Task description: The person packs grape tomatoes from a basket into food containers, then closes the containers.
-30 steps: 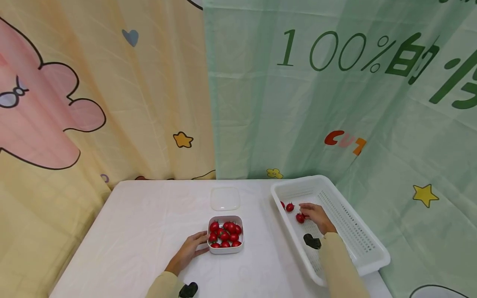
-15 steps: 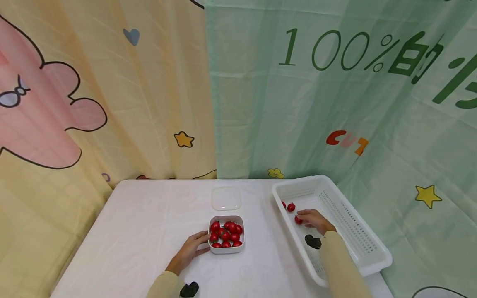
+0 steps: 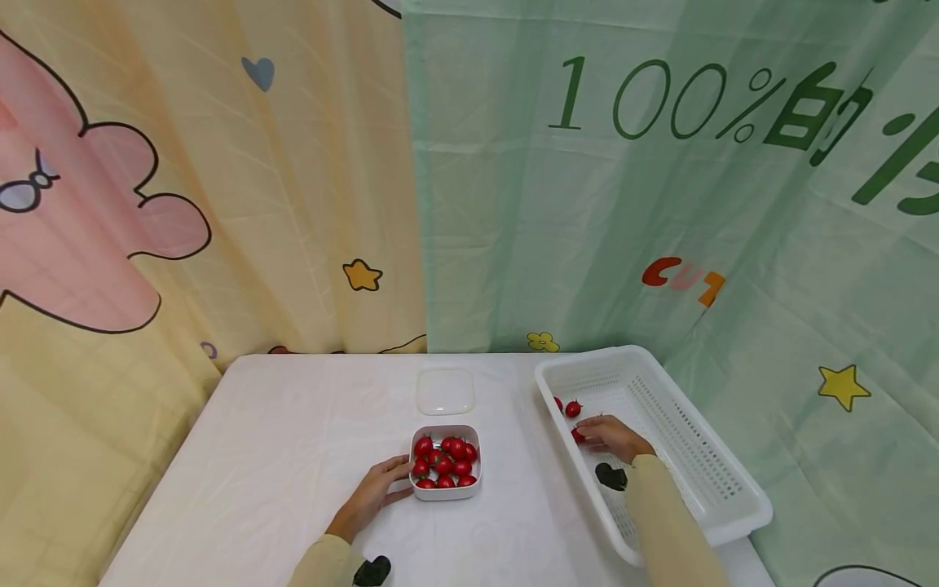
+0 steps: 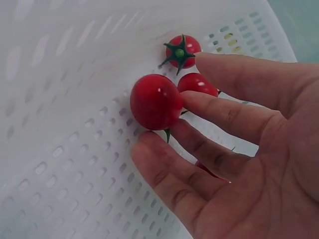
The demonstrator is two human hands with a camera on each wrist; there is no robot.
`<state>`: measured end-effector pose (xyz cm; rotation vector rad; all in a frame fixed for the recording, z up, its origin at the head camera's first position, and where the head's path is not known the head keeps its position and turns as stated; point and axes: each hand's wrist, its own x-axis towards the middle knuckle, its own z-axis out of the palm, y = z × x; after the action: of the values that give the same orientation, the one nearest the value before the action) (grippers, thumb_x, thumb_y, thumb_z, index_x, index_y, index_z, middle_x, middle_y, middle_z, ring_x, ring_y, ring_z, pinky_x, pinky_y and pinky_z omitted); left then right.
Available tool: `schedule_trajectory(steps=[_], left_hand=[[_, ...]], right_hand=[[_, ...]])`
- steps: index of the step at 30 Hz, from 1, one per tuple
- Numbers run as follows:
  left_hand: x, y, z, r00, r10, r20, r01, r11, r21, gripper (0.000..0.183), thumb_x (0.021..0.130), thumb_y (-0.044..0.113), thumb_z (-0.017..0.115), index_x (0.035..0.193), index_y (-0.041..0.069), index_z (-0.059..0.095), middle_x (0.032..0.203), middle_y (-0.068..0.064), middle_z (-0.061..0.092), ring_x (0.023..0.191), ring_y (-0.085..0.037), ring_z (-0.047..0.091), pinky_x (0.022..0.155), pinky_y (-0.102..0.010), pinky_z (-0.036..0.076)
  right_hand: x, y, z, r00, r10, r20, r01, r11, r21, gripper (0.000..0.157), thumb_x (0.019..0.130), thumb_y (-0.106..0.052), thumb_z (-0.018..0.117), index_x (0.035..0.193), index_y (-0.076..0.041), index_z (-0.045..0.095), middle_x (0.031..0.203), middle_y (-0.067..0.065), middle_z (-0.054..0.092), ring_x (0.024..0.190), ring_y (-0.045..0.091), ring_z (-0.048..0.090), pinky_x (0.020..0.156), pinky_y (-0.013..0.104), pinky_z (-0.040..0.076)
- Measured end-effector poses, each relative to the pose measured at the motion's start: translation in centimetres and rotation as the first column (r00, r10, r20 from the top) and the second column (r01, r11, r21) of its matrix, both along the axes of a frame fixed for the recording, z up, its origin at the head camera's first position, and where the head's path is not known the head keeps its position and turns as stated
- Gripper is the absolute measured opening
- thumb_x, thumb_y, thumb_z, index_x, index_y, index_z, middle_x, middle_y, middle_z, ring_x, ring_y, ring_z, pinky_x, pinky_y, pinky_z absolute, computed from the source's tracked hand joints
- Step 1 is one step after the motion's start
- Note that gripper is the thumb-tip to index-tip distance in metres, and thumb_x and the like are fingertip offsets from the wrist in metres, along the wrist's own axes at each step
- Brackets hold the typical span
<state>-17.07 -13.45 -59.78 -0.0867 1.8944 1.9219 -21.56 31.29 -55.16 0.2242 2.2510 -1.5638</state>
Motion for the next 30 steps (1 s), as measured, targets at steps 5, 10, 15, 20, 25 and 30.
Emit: schedule_trajectory(steps=[5, 10, 15, 20, 25, 30], left_hand=[[0.0, 0.0, 0.1, 1.000, -0.002, 0.001, 0.002, 1.000, 0.003, 0.066, 0.098, 0.032, 0.055, 0.139, -0.015, 0.035, 0.131, -0.027, 0.050, 0.111, -0.027, 0.056, 0.095, -0.045, 0.051], [0.0, 0.0, 0.1, 1.000, -0.007, -0.001, 0.007, 1.000, 0.004, 0.066, 0.098, 0.033, 0.055, 0.139, -0.015, 0.034, 0.131, -0.027, 0.050, 0.111, -0.026, 0.056, 0.095, -0.045, 0.051], [0.0, 0.0, 0.1, 1.000, -0.011, 0.001, 0.011, 1.000, 0.010, 0.066, 0.098, 0.032, 0.056, 0.138, -0.015, 0.035, 0.130, -0.025, 0.051, 0.109, -0.024, 0.056, 0.095, -0.044, 0.052], [0.0, 0.0, 0.1, 1.000, -0.010, 0.000, 0.010, 1.000, 0.011, 0.065, 0.097, 0.032, 0.056, 0.138, -0.015, 0.036, 0.129, -0.024, 0.052, 0.108, -0.024, 0.057, 0.094, -0.044, 0.052], [-0.1, -0.1, 0.1, 1.000, -0.010, 0.001, 0.010, 1.000, 0.012, 0.066, 0.098, 0.032, 0.056, 0.138, -0.015, 0.035, 0.129, -0.026, 0.052, 0.110, -0.026, 0.056, 0.094, -0.044, 0.052], [0.0, -0.1, 0.1, 1.000, -0.013, 0.003, 0.013, 1.000, 0.014, 0.065, 0.098, 0.031, 0.055, 0.139, -0.015, 0.034, 0.130, -0.027, 0.051, 0.112, -0.028, 0.055, 0.095, -0.045, 0.052]], right_hand=[[-0.1, -0.2, -0.3, 0.999, 0.050, 0.021, -0.048, 0.996, -0.071, 0.030, 0.093, -0.010, 0.061, 0.113, 0.012, 0.061, 0.097, 0.009, 0.068, 0.085, 0.024, 0.066, 0.081, 0.041, 0.058], [0.1, -0.3, -0.3, 0.989, 0.130, 0.076, -0.116, 0.979, -0.166, 0.030, 0.096, -0.011, 0.058, 0.114, 0.012, 0.062, 0.095, 0.010, 0.067, 0.083, 0.024, 0.067, 0.080, 0.044, 0.058], [0.1, -0.3, -0.4, 0.983, 0.161, 0.092, -0.142, 0.973, -0.184, 0.035, 0.096, -0.012, 0.058, 0.118, 0.015, 0.058, 0.095, 0.010, 0.066, 0.082, 0.024, 0.066, 0.080, 0.044, 0.058], [0.3, -0.3, -0.1, 0.981, 0.181, 0.073, -0.166, 0.970, -0.175, 0.039, 0.093, -0.006, 0.059, 0.123, 0.018, 0.052, 0.103, 0.013, 0.067, 0.084, 0.025, 0.067, 0.082, 0.045, 0.058], [0.4, -0.4, 0.5, 0.975, 0.221, 0.029, -0.215, 0.967, -0.139, 0.038, 0.092, -0.006, 0.062, 0.121, 0.016, 0.054, 0.102, 0.014, 0.068, 0.082, 0.024, 0.067, 0.079, 0.043, 0.059], [0.4, -0.7, 1.5, 0.968, 0.248, -0.027, -0.250, 0.964, -0.095, 0.037, 0.092, -0.009, 0.063, 0.120, 0.014, 0.057, 0.103, 0.014, 0.068, 0.083, 0.023, 0.067, 0.080, 0.042, 0.059]])
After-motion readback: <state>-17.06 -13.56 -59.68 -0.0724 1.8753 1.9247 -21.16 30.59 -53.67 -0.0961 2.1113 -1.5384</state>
